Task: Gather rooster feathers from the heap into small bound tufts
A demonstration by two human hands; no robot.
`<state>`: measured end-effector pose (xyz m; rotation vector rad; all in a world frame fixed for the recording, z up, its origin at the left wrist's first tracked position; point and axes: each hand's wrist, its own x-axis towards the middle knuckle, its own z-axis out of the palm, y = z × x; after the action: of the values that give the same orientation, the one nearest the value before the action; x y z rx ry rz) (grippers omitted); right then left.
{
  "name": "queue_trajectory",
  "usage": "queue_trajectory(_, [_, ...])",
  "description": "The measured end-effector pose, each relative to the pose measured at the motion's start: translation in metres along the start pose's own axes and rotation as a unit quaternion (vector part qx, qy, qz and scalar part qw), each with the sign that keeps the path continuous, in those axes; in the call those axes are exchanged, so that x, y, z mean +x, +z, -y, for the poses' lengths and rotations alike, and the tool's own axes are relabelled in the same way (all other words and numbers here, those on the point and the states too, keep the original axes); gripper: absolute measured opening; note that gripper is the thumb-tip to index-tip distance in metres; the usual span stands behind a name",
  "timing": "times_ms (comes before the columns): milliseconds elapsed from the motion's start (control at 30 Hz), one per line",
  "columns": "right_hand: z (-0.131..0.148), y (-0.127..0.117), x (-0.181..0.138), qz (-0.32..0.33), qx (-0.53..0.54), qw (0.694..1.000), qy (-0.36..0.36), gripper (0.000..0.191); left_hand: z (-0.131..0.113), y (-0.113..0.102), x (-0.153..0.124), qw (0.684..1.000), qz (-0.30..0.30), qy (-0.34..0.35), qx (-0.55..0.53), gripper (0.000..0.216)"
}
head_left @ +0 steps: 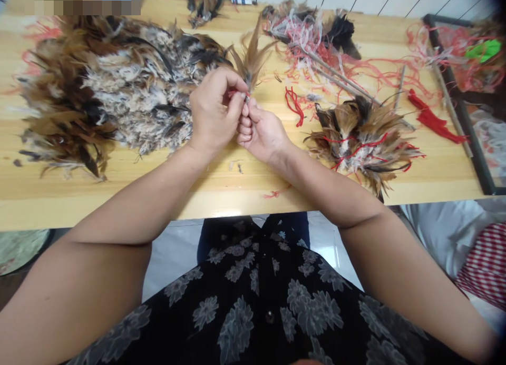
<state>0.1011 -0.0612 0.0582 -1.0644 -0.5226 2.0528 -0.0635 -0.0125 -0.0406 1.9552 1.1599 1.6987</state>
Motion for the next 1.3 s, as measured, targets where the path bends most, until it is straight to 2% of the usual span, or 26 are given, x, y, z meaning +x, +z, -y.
queue_trajectory(233, [-0.003,-0.002,0.006,0.004,-0.012,1.000,-0.006,0.061,0.011,0.007,0.001,0.998,0.014,-0.024,-0.053,0.021])
queue_trajectory(433, [-0.003,0.000,0.006,0.000,0.023,0.999,0.021,0.057,0.006,0.010,0.000,0.999,0.015,-0.014,-0.036,0.022])
queue_trajectory(600, [-0.003,0.001,0.005,-0.004,0.027,0.999,0.035,0.057,0.007,0.009,-0.001,0.997,0.032,-0.030,-0.061,0.023])
queue_trajectory(733, [-0.001,0.003,0.001,-0.006,0.017,0.999,0.045,0.057,0.024,0.008,-0.002,0.992,0.059,-0.057,-0.094,0.029])
queue_trajectory(833, [-0.003,0.000,0.003,-0.004,-0.023,0.999,0.041,0.055,0.047,0.010,-0.001,0.988,0.058,-0.071,-0.121,0.044])
queue_trajectory(933, [-0.007,-0.008,0.013,-0.002,-0.091,0.996,-0.011,0.050,0.074,0.018,0.003,0.990,0.000,-0.049,-0.131,0.078])
queue_trajectory(1033, [-0.003,-0.014,0.020,-0.041,-0.161,0.978,-0.123,0.048,0.095,0.026,0.010,0.988,-0.066,-0.025,-0.134,0.105])
queue_trajectory(1133, [0.009,-0.016,0.018,-0.082,-0.223,0.946,-0.222,0.046,0.103,0.027,0.013,0.986,-0.076,-0.028,-0.143,0.108])
queue_trajectory(1300, [0.027,-0.022,0.010,-0.073,-0.330,0.890,-0.306,0.034,0.098,0.017,0.011,0.984,-0.018,-0.046,-0.171,0.104])
